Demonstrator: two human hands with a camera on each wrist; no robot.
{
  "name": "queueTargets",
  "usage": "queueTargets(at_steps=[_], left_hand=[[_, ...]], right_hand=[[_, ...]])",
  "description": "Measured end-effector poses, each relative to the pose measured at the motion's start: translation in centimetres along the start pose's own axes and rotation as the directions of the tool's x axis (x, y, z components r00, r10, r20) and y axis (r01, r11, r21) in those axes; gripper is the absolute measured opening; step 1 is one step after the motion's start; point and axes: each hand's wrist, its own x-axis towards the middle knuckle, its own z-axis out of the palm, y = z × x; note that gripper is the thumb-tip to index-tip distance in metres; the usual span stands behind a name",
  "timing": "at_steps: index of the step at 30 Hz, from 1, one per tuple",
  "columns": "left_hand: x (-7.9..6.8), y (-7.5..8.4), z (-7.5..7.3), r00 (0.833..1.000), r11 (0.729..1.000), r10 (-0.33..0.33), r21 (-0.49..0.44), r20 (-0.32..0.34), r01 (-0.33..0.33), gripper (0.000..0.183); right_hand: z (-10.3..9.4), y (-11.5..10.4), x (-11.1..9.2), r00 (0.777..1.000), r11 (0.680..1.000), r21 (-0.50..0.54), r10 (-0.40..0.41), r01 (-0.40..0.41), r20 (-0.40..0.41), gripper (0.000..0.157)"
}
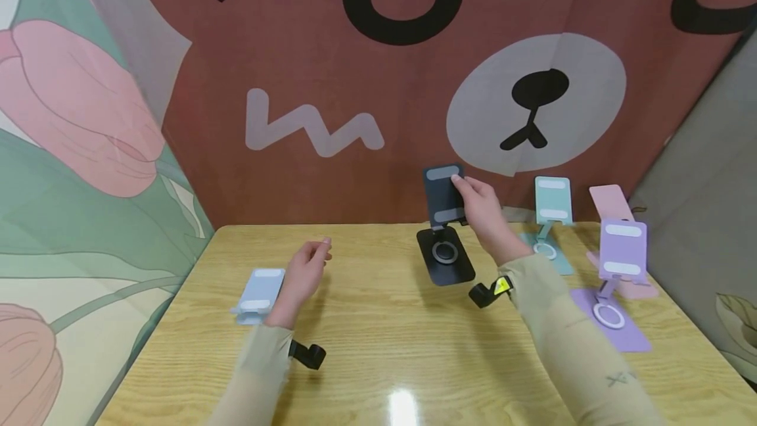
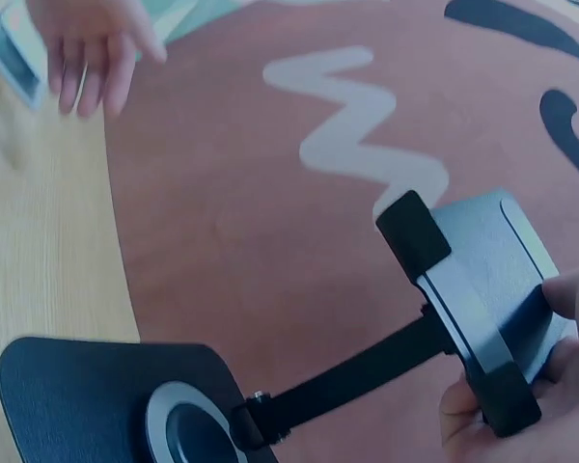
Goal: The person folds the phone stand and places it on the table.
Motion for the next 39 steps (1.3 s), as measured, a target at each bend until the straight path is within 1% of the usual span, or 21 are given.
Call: queueTargets(at_steps=[4,9,11,15,18,24,28,31,34,36,39], left_hand=[[0.0,0.1,0.7,1.000,1.000,0.005,-0.003,-0.014,-0.005,0.050],[-0.2,0.6,1.9,1.000,0.999,0.022,-0.046,-0.004,-0.023,0.047],[-0.4,0.9,2.5,0.999,0.997,0.035,-0.073,0.009,-0.034,0.046],[-0.9,1.4,3.7,0.998,0.995,0.047,-0.092,0.046,-0.042,0.046],[-1.3,1.7,4.4,0.996,0.993,0.060,-0.105,0.070,-0.053,0.045],[-1.7,2.3,5.7,0.993,0.987,0.068,-0.149,0.096,-0.053,0.048],[-2.0,2.7,6.5,0.990,0.978,0.074,-0.203,0.121,-0.048,0.052],[-2.1,2.9,7.1,0.988,0.973,0.079,-0.226,0.137,-0.046,0.055],[-2.3,3.0,7.4,0.985,0.974,0.085,-0.221,0.147,-0.050,0.057],[-2.4,3.1,7.4,0.985,0.976,0.080,-0.211,0.154,-0.046,0.056],[-2.4,3.1,7.5,0.983,0.974,0.081,-0.222,0.165,-0.043,0.053]], right_hand=[[0.8,-0.8,-0.5,1.000,0.998,0.060,-0.009,0.009,0.001,0.064],[1.8,-1.6,-1.4,1.000,0.992,0.127,-0.014,0.014,-0.001,0.061],[2.2,-1.9,-1.8,1.000,0.989,0.145,-0.007,0.008,-0.001,0.062],[3.2,-2.3,-2.7,1.000,0.986,0.169,0.005,-0.007,0.015,0.064],[3.9,-2.5,-3.2,1.000,0.982,0.189,0.003,-0.008,0.028,0.062],[5.1,-2.8,-4.1,0.999,0.975,0.222,-0.020,0.013,0.029,0.057],[5.9,-2.9,-4.5,0.999,0.971,0.238,-0.037,0.028,0.031,0.053],[6.4,-2.9,-4.9,0.998,0.968,0.246,-0.053,0.045,0.029,0.049],[7.0,-2.7,-5.3,0.997,0.966,0.250,-0.078,0.070,0.024,0.045],[7.3,-2.6,-5.5,0.996,0.964,0.251,-0.091,0.082,0.021,0.044],[7.6,-2.6,-5.9,0.994,0.963,0.254,-0.104,0.093,0.027,0.044]])
